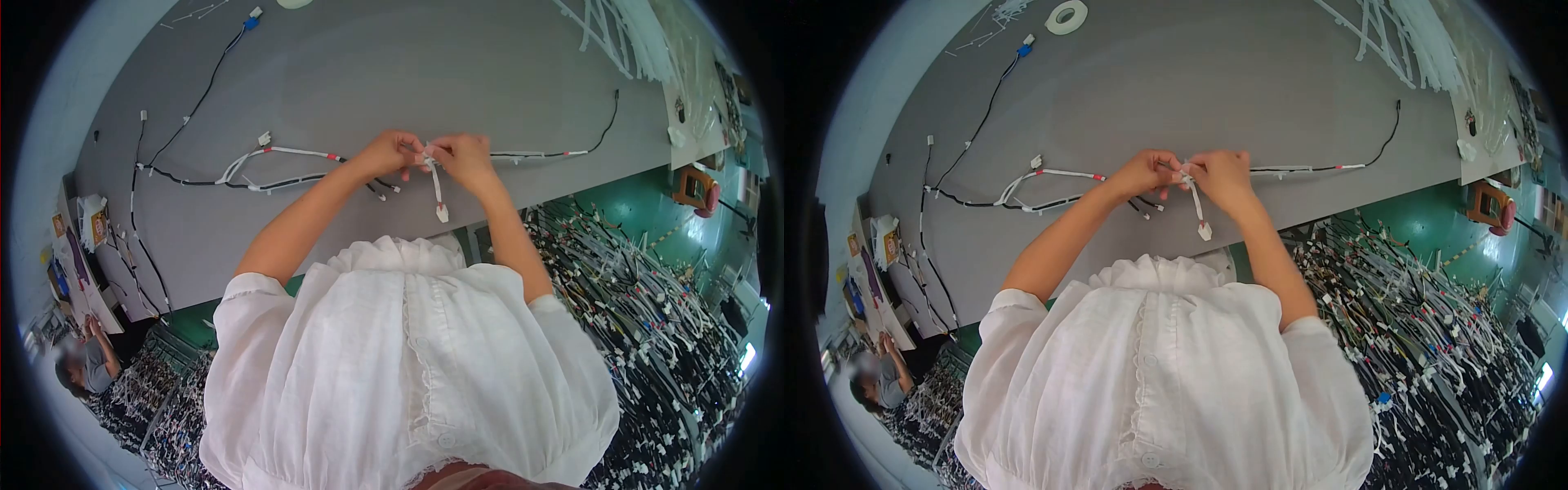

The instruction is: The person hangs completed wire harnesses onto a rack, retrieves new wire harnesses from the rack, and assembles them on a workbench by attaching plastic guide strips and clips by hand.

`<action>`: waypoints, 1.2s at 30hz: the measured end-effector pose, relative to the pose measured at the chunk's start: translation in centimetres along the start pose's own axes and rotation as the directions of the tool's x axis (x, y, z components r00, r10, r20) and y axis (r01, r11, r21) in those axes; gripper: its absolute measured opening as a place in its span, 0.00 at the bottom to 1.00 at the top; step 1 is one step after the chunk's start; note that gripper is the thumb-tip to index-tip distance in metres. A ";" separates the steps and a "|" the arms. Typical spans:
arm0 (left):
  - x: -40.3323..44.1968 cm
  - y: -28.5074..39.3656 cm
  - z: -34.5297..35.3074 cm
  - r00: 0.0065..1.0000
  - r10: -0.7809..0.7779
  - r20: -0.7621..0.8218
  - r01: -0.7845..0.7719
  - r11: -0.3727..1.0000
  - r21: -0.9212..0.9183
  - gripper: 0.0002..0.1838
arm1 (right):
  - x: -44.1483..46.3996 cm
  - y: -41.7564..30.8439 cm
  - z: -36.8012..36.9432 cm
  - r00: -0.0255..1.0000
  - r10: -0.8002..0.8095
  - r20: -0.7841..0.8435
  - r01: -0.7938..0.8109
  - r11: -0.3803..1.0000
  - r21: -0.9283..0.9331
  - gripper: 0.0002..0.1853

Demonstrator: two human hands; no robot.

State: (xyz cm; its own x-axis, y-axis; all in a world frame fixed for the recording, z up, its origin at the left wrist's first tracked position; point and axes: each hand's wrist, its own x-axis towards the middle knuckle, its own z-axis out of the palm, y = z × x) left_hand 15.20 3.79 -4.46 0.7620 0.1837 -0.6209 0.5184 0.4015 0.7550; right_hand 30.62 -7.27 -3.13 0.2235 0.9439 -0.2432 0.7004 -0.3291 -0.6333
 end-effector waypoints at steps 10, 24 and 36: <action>0.7 -2.5 -1.2 0.998 -0.033 -0.048 0.036 0.997 0.065 0.06 | 1.2 -1.2 1.8 0.967 0.223 0.125 -0.248 0.703 0.667 0.06; -0.8 -0.5 -0.8 0.993 -0.109 0.043 0.089 0.943 0.321 0.19 | -4.2 15.8 -7.4 0.647 0.282 -0.708 -0.330 0.941 0.073 0.17; 1.0 -0.7 -0.3 0.999 -0.046 0.019 0.026 0.803 0.595 0.23 | 0.0 16.1 -3.8 0.469 0.870 0.151 0.432 -0.375 0.820 0.12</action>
State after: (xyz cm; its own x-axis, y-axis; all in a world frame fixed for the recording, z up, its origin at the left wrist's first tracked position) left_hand 15.47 3.96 -5.63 0.7445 0.1482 -0.6510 0.6671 -0.2067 0.7157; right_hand 44.46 -12.43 -10.59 0.6123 0.1516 -0.7759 -0.7219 0.5074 -0.4706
